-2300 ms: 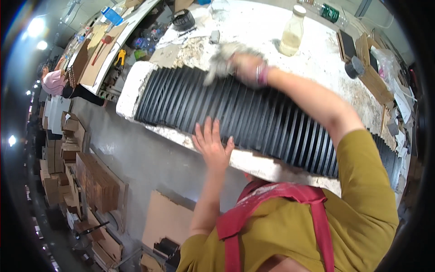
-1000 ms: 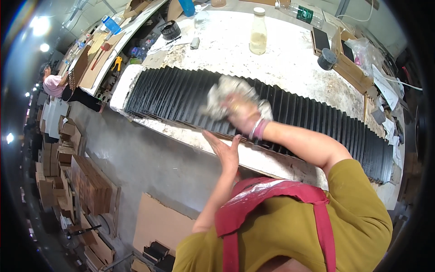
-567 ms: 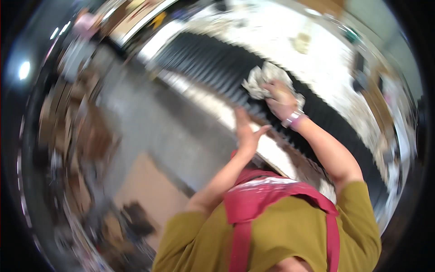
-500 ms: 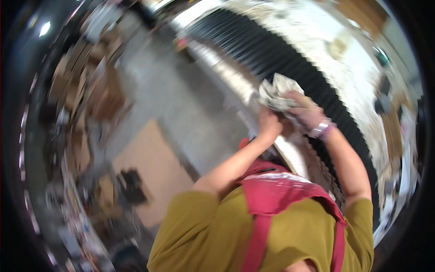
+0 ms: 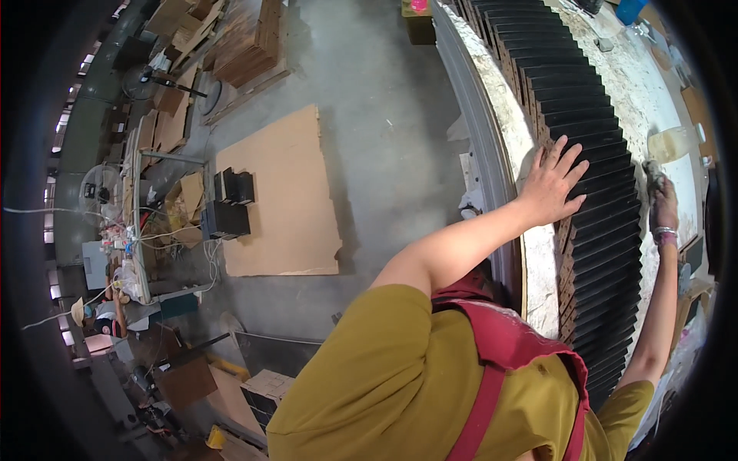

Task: The person organizes several dark furniture panels on a workbench, aligns them into a long row, and then applies a liquid from a bottle to a cloth to wipe down the surface of the row.

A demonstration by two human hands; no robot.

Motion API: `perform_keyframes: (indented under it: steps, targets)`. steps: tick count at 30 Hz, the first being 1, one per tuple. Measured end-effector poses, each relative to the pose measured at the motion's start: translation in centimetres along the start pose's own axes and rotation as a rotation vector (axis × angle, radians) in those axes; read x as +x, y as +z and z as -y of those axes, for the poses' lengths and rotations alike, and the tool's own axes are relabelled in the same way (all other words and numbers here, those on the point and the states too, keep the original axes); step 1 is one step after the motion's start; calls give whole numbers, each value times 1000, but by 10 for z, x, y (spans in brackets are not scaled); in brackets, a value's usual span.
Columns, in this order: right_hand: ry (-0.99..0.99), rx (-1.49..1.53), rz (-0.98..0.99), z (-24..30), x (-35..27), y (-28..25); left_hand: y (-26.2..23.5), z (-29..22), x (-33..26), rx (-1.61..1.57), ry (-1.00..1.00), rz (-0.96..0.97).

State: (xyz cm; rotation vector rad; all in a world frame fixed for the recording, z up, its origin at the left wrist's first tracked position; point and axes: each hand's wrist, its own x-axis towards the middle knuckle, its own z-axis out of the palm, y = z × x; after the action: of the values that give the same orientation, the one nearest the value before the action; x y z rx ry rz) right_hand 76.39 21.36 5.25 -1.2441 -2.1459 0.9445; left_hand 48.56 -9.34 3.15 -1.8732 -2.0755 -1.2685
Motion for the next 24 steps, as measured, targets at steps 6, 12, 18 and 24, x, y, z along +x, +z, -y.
perform_keyframes:
  steps: [6, 12, 18, 24]
  targets:
    - [-656, -568, 403, 185, -82, 109, 5, 22, -3, 69, -35, 13]
    - [23, -211, -128, 143, -31, 16, -29, 12, -3, -269, -95, 81]
    - [-209, -523, -150, 193, -104, 152, -13, 4, -30, -326, -260, 144]
    - [-488, 95, 187, 239, -152, 149, 0, 26, -58, -326, -258, 352]
